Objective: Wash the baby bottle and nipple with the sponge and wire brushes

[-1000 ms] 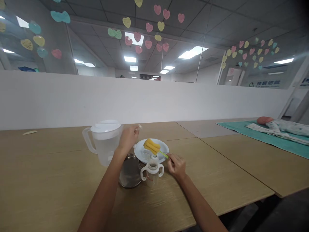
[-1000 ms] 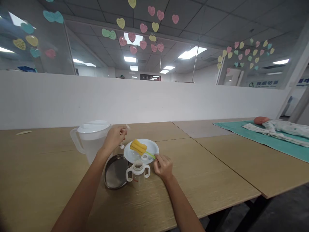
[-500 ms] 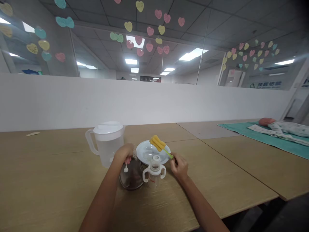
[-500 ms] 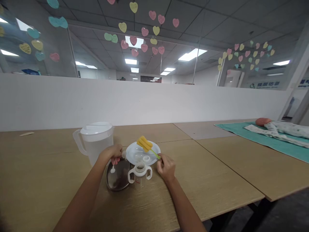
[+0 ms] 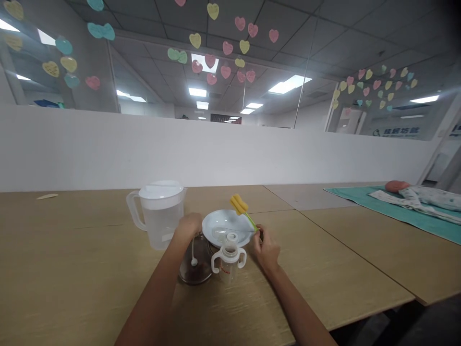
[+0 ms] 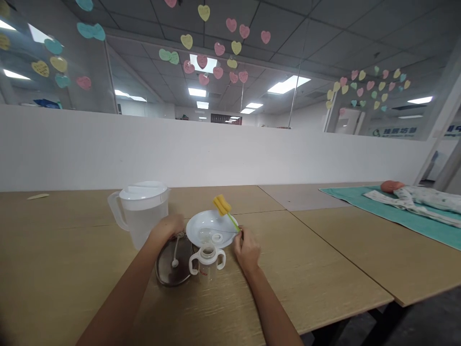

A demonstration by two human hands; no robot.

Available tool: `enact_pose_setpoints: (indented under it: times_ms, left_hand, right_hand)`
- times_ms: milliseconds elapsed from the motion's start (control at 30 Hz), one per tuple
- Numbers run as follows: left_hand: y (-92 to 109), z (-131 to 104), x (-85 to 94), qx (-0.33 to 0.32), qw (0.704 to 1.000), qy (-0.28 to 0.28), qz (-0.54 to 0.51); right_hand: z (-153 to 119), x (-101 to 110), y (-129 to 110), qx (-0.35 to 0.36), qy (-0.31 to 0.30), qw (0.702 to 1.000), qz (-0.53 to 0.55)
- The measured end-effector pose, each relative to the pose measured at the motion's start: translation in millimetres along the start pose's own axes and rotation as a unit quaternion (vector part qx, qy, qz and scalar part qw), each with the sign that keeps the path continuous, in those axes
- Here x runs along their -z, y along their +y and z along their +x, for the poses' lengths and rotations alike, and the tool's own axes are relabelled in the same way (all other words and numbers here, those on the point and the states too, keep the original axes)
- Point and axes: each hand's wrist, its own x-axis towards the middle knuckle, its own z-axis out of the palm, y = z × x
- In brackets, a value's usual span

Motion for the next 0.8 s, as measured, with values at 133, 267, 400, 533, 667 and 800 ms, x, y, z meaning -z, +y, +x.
enact_pose_setpoints:
  times_ms: [133,267,400,533,667,800]
  left_hand:
    - [23,-3,-0.2,-0.082,0.996,0.045,0.007]
    - [42,3,-27.9,-0.163,0.985,0.048,-0.005]
    - [42,12,-49.8,-0.181,0.983,0.032,-0.013]
    - [36,15,-44.7,-0.176,0.982,0.07,-0.026]
    - [35,10,-21.9,-0.182,0.968,0.165,-0.058]
    - [34,8,-11.3,-0.201,0.954,0.208,-0.08]
  right_hand:
    - [2,-1,-2,-0.019,-0.015,1.0,-0.006]
    - [2,-2,-1,-0.016,-0.035,0.999,0.0]
    - [3,-2,0,-0.021,-0.034,0.999,0.004]
    - [2,0,-2,-0.013,-0.033,0.999,0.014]
    - [2,2,-4,-0.011,-0.033,0.999,0.033]
    - [1,3,-5,-0.005,-0.033,0.999,0.039]
